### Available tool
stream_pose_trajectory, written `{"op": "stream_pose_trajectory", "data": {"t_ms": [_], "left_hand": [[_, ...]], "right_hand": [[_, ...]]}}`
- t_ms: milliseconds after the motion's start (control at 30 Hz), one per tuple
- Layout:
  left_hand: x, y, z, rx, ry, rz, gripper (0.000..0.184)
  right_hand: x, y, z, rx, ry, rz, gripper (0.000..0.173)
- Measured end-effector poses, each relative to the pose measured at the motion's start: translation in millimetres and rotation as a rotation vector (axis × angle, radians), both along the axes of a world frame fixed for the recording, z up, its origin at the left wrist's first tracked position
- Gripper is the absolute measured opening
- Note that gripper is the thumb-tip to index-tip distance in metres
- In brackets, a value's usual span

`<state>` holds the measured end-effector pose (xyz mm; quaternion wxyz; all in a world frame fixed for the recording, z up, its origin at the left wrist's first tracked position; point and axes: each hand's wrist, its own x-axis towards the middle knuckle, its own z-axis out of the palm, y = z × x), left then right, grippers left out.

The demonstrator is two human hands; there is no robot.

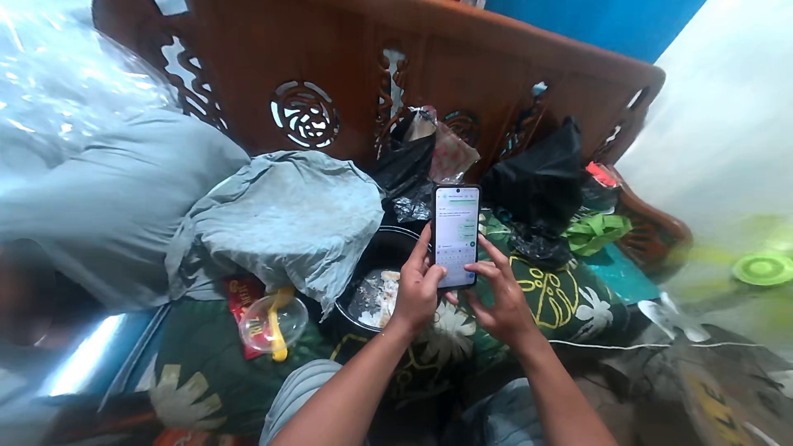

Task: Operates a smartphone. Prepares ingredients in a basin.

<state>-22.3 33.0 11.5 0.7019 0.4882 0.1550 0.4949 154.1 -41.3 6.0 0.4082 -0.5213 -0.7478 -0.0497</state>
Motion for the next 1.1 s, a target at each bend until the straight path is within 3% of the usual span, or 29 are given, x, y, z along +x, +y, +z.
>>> {"op": "stream_pose_trajectory", "data": {"t_ms": [267, 533, 733, 1100], "left_hand": [[0.1, -1.8, 1.3, 0.008, 0.012, 0.01, 0.072], [0.6, -2.2, 1.4, 0.008, 0.022, 0.007, 0.072], [0.8, -2.2, 0.3, 0.014, 0.033, 0.008, 0.071], [2.0, -4.1, 1.9, -0.006, 0.052, 0.027, 0.068]], "right_hand": [[0.5, 0.4, -1.8, -0.003, -0.029, -0.05, 0.074], [1.9, 0.2, -2.3, 0.008, -0.012, -0.037, 0.068], [1.0, -1.7, -2.4, -0.034, -0.016, 0.0, 0.048], [1.2, -1.6, -2.6, -0.016, 0.013, 0.021, 0.042]]}}
